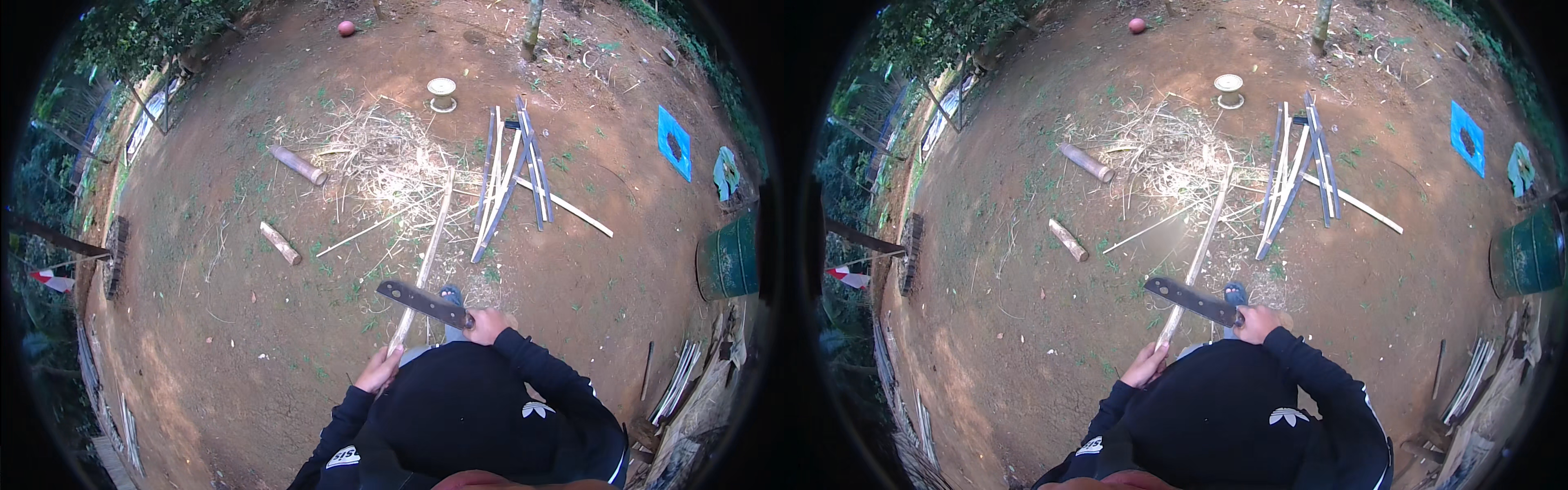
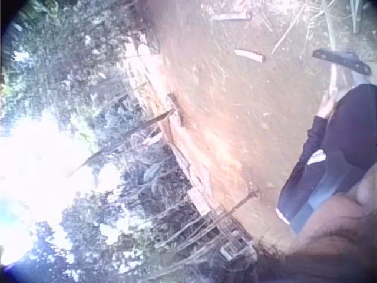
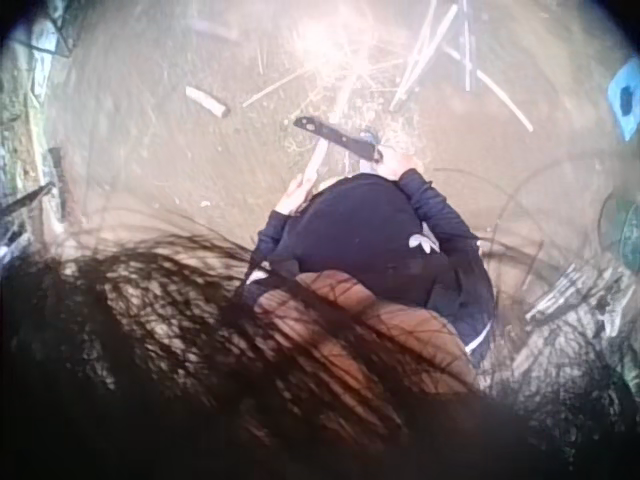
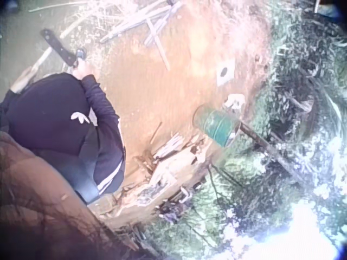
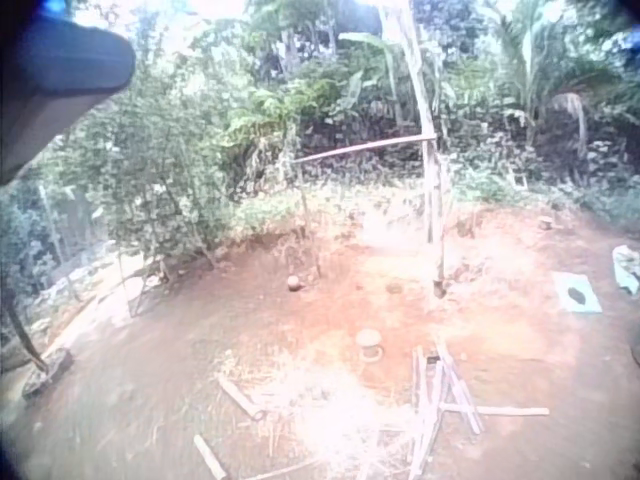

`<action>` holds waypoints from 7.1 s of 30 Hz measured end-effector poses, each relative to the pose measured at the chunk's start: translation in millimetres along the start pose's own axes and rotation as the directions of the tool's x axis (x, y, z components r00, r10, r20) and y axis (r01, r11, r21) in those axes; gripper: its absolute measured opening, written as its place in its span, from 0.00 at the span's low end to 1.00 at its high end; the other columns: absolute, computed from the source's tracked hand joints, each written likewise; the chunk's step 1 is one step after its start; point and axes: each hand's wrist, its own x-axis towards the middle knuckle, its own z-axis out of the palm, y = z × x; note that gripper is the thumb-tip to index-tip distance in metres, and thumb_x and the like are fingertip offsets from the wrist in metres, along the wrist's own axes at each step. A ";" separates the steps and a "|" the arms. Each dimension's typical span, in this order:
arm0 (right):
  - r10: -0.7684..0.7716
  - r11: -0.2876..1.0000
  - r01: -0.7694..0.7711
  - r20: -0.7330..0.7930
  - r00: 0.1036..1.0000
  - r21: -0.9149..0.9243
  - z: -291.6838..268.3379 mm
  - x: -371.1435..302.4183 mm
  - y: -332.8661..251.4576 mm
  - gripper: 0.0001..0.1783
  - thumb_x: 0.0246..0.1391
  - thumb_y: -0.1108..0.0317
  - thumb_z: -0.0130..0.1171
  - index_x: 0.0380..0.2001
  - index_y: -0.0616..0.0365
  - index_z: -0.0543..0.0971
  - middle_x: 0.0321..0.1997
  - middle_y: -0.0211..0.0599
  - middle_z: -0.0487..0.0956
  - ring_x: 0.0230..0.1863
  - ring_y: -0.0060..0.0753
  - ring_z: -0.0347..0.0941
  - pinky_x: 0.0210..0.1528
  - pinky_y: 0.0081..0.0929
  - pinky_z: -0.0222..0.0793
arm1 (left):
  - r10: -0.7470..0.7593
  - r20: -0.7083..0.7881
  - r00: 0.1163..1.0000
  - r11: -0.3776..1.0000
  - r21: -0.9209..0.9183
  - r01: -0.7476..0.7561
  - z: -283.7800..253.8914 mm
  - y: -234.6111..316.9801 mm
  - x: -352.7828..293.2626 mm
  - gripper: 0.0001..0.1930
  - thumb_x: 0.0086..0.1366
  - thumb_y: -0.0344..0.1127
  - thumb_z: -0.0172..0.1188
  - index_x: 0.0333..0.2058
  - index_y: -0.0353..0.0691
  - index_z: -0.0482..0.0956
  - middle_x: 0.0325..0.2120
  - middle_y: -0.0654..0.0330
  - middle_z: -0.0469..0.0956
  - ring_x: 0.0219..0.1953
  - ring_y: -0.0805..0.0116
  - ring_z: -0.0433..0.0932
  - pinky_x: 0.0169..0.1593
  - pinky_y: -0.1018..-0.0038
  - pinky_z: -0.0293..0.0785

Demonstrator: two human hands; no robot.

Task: The person uses a cleaver to shave and smooth the surface of a long bamboo strip, repeatedly scraping the blade along the wood while holding it by hand and sitting on the ground.

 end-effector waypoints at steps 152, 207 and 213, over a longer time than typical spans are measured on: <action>-0.572 0.214 0.631 0.619 -0.538 0.746 -244.2 1436.6 203.5 0.14 0.36 0.62 0.60 0.27 0.58 0.76 0.20 0.47 0.76 0.26 0.54 0.75 0.29 0.46 0.71 | 0.052 -0.006 -0.999 0.778 0.627 0.036 -98.5 746.5 1200.7 0.29 0.62 0.69 0.38 0.39 0.46 0.59 0.21 0.64 0.57 0.19 0.70 0.58 0.19 0.76 0.59; -0.513 0.170 0.711 0.677 -0.528 0.683 -226.6 1395.4 239.7 0.14 0.35 0.64 0.61 0.28 0.59 0.76 0.21 0.49 0.76 0.26 0.55 0.75 0.28 0.42 0.70 | -0.202 0.346 -0.916 0.845 0.535 0.016 -57.7 690.1 1146.4 0.27 0.65 0.67 0.37 0.36 0.47 0.61 0.18 0.66 0.58 0.15 0.76 0.58 0.16 0.82 0.61; -0.480 0.342 0.806 0.827 -0.292 0.483 -193.0 1419.8 245.5 0.14 0.36 0.67 0.60 0.29 0.61 0.76 0.21 0.50 0.75 0.26 0.54 0.75 0.29 0.41 0.70 | -0.105 0.236 -0.966 0.848 0.529 0.037 -72.9 716.2 1164.4 0.28 0.64 0.68 0.38 0.37 0.45 0.59 0.19 0.63 0.57 0.16 0.73 0.59 0.16 0.79 0.60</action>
